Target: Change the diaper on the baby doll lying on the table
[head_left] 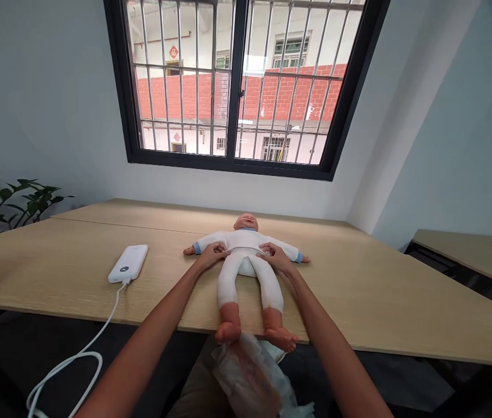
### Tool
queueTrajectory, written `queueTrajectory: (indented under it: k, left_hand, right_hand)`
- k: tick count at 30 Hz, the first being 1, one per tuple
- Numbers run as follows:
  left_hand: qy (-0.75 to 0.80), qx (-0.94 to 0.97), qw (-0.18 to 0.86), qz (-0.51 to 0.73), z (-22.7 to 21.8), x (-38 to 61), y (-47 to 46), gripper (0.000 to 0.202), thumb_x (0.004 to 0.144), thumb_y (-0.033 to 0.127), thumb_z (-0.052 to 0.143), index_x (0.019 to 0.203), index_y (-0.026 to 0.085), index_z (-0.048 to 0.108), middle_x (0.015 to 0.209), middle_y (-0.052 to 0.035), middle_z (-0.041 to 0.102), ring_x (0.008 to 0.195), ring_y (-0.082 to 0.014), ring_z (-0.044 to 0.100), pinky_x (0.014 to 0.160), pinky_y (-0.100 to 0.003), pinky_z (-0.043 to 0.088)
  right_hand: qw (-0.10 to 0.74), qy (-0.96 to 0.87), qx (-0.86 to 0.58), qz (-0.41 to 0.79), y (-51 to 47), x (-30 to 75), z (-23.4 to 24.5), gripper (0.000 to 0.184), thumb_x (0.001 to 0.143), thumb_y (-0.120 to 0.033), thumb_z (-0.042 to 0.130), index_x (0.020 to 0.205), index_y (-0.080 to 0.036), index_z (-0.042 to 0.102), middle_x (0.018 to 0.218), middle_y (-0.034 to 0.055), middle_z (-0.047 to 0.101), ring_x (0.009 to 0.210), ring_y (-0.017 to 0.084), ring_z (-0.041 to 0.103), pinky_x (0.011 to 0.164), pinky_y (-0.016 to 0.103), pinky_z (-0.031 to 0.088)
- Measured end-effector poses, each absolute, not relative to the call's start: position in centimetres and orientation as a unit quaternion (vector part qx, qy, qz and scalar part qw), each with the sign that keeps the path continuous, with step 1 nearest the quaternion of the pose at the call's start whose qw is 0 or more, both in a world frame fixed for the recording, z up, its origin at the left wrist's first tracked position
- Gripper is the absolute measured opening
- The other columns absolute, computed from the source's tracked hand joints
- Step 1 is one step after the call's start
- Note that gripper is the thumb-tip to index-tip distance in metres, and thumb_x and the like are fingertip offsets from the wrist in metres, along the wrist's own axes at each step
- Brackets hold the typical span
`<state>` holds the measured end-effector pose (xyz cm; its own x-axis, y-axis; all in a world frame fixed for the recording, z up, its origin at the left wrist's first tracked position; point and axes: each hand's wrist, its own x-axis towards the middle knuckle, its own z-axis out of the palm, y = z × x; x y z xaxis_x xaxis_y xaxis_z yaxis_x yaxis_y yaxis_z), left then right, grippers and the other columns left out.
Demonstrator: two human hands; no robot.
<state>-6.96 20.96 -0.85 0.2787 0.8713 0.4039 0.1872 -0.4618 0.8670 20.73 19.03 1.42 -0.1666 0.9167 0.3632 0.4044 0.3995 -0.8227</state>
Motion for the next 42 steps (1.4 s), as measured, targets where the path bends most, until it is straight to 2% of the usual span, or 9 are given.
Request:
queueTrajectory:
  k: [6,16,19,22,25,31,34,38,42]
  left_hand:
    - [0.374,0.726,0.327,0.475,-1.3,-6.8,21.1,0.039,0.07,0.053,0.065,0.065,0.017,0.051,0.065,0.0006,0.049,0.063,-0.0139,0.042,0.061,-0.028,0.032]
    - [0.393,0.729,0.309,0.469,-1.3,-7.0,21.2,0.037,0.07,0.049,0.065,0.059,0.019,0.047,0.06,0.0032,0.044,0.06,-0.0125,0.038,0.058,-0.026,0.028]
    - [0.381,0.72,0.352,0.462,-0.8,-7.6,21.1,0.036,0.067,0.047,0.07,0.059,0.018,0.049,0.062,0.0036,0.046,0.06,-0.012,0.041,0.059,-0.025,0.031]
    - [0.359,0.705,0.424,0.441,-0.4,-8.5,21.1,0.031,0.062,0.041,0.076,0.065,0.017,0.056,0.071,0.0015,0.055,0.067,-0.0134,0.05,0.066,-0.026,0.038]
    - [0.355,0.687,0.456,0.44,-0.3,-9.0,21.1,0.027,0.057,0.032,0.078,0.075,0.017,0.063,0.08,-0.0004,0.061,0.077,-0.0153,0.056,0.073,-0.026,0.043]
    - [0.365,0.675,0.443,0.464,-0.6,-8.7,21.3,0.03,0.054,0.029,0.078,0.077,0.017,0.063,0.078,-0.0009,0.061,0.074,-0.0159,0.057,0.074,-0.028,0.046]
    - [0.371,0.677,0.425,0.472,-0.7,-8.4,21.2,0.029,0.055,0.033,0.079,0.072,0.017,0.062,0.076,-0.0015,0.062,0.073,-0.0167,0.058,0.073,-0.029,0.046]
    - [0.383,0.676,0.399,0.487,-0.8,-8.4,21.2,0.028,0.059,0.039,0.077,0.066,0.016,0.062,0.074,-0.003,0.063,0.073,-0.0177,0.058,0.073,-0.03,0.045]
    - [0.39,0.662,0.39,0.508,-1.0,-8.5,21.5,0.028,0.062,0.039,0.075,0.068,0.016,0.062,0.073,-0.0034,0.063,0.072,-0.0176,0.058,0.071,-0.03,0.046]
  right_hand:
    - [0.455,-0.736,-0.436,0.248,19.4,20.6,1.1,0.04,0.065,-0.052,0.07,0.086,-0.019,0.065,0.072,0.0,0.055,0.064,0.014,0.043,0.062,0.029,0.037]
    - [0.464,-0.736,-0.424,0.253,18.8,20.4,1.8,0.039,0.067,-0.05,0.07,0.088,-0.017,0.069,0.069,0.0,0.054,0.061,0.013,0.04,0.059,0.028,0.034]
    - [0.482,-0.713,-0.43,0.274,18.4,20.5,2.2,0.04,0.066,-0.049,0.071,0.092,-0.018,0.069,0.071,-0.0007,0.052,0.063,0.013,0.041,0.059,0.027,0.033]
    - [0.508,-0.676,-0.437,0.306,18.4,20.7,2.4,0.04,0.064,-0.044,0.07,0.095,-0.018,0.067,0.073,-0.0011,0.052,0.067,0.014,0.043,0.061,0.027,0.034]
    - [0.536,-0.64,-0.442,0.328,18.7,21.0,2.4,0.036,0.063,-0.037,0.061,0.093,-0.018,0.064,0.076,-0.0005,0.053,0.069,0.014,0.045,0.064,0.027,0.036]
    - [0.503,-0.645,-0.459,0.347,18.8,21.1,2.0,0.033,0.055,-0.026,0.055,0.086,-0.018,0.06,0.084,0.0015,0.056,0.071,0.015,0.049,0.063,0.027,0.04]
    - [0.495,-0.647,-0.458,0.355,18.9,20.9,1.7,0.029,0.055,-0.027,0.058,0.082,-0.018,0.06,0.077,0.0002,0.055,0.069,0.014,0.048,0.063,0.028,0.04]
    - [0.528,-0.63,-0.451,0.347,19.2,20.7,1.4,0.024,0.059,-0.033,0.061,0.077,-0.018,0.058,0.069,-0.0009,0.054,0.063,0.014,0.045,0.06,0.028,0.037]
    - [0.574,-0.614,-0.437,0.32,19.5,20.6,1.3,0.022,0.062,-0.036,0.061,0.076,-0.02,0.059,0.071,0.002,0.058,0.069,0.016,0.049,0.063,0.029,0.039]
